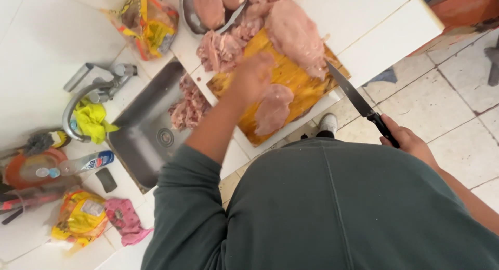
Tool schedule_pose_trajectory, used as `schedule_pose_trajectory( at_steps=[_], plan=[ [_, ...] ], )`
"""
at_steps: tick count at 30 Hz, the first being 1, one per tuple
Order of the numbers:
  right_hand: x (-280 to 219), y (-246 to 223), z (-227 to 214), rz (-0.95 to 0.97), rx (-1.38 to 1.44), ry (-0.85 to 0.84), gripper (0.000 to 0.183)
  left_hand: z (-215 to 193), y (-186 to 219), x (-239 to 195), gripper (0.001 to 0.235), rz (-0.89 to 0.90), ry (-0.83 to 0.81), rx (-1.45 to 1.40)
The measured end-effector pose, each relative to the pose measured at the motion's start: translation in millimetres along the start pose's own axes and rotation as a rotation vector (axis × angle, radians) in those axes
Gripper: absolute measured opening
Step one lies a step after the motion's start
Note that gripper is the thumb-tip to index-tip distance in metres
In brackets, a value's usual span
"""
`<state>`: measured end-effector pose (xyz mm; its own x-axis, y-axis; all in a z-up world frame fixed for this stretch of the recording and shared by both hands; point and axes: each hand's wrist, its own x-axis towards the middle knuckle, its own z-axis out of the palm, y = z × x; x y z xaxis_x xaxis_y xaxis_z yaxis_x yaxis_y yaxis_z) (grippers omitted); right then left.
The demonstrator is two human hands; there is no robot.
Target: Slicing raw chicken breasts on a wooden cutting board using a kitchen knife.
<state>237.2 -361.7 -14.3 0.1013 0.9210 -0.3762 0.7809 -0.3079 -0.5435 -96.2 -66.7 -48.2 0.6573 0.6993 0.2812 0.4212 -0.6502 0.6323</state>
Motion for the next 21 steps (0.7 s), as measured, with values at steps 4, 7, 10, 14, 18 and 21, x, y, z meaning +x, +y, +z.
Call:
schedule_pose_trajectory(
  at_steps=[4,7,10,14,18,21],
  plan=[
    [-7,-23,23,0.015,0.032,-0.027,0.062,38,3,-72,0.039,-0.007,-0.336,0.183],
    [-13,-39,35,0.053,0.024,-0.058,0.062,40,3,-106,0.051,0.239,-0.256,0.185],
    [-21,-46,48,0.098,0.075,-0.077,0.065,26,10,-128,0.053,0.196,-0.212,0.222],
    [-33,-55,62,0.047,0.051,0.019,0.063,7,6,-130,0.036,0.091,-0.263,0.14],
    [-40,-67,70,0.097,0.088,0.052,0.062,15,13,-94,0.03,0.009,-0.087,0.0],
    [-44,-70,75,0.111,0.084,0.044,0.061,47,-10,-72,0.018,0.089,-0.104,0.04]
  ],
)
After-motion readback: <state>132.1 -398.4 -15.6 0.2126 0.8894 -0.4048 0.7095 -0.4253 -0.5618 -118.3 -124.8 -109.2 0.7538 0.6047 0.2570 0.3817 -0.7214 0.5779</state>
